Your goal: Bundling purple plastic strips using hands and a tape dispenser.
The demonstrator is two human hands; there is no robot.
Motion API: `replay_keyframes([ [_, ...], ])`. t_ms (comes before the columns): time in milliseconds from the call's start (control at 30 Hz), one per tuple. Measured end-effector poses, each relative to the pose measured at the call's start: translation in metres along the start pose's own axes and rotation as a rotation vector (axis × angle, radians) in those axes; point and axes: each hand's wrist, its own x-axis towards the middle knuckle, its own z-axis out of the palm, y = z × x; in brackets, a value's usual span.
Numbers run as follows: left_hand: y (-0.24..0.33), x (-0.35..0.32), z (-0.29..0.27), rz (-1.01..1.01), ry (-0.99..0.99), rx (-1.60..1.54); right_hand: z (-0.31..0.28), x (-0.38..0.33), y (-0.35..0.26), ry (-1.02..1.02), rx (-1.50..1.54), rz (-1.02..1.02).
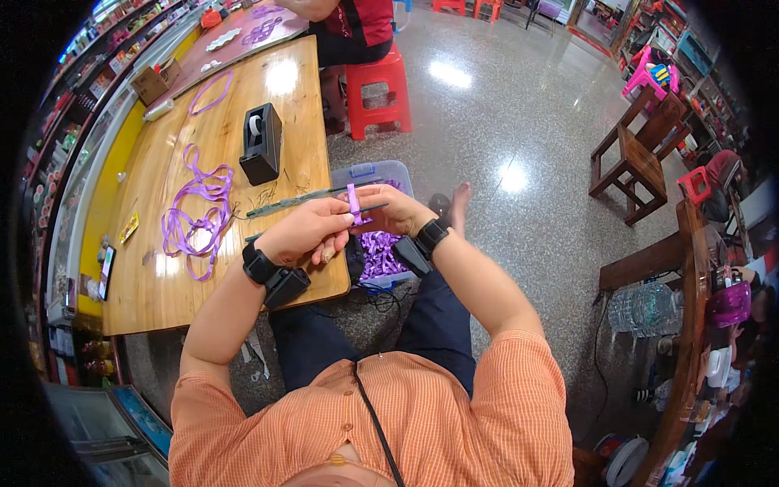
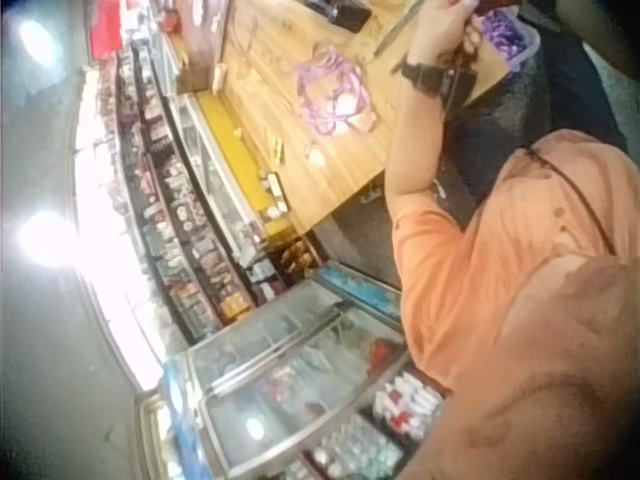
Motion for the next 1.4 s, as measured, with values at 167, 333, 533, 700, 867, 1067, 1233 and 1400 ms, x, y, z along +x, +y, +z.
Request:
replay_keyframes([
  [167,0.006,-0.003,0.004,0.013,-0.008,-0.020,0.003,-0.008,0.012,0.154,0.069,-0.046],
  [333,0.004,-0.002,0.002,-0.002,-0.002,0.002,0.009,-0.011,0.010,0.076,0.321,-0.049],
  [533,0.002,0.000,0.002,0.002,-0.017,-0.004,0.018,-0.012,-0.002,0.036,0.519,0.037],
  [700,0.005,-0.001,0.004,0.001,-0.007,0.003,0.020,-0.014,-0.005,0.154,0.372,0.030],
  [867,0.004,-0.001,0.004,0.047,-0.064,-0.016,0.014,-0.023,-0.013,0.026,0.258,0.051],
  [1067,0.004,-0.002,0.002,-0.013,-0.003,0.052,0.034,-0.032,-0.023,0.281,-0.014,0.048],
  [1233,0.003,-0.002,0.001,0.024,-0.034,0.054,0.023,-0.025,-0.012,0.190,0.259,0.050],
  [1400,0.003,-0.008,-0.004,0.097,0.196,0.141,0.027,-0.015,-0.002,0.224,0.388,0.012],
])
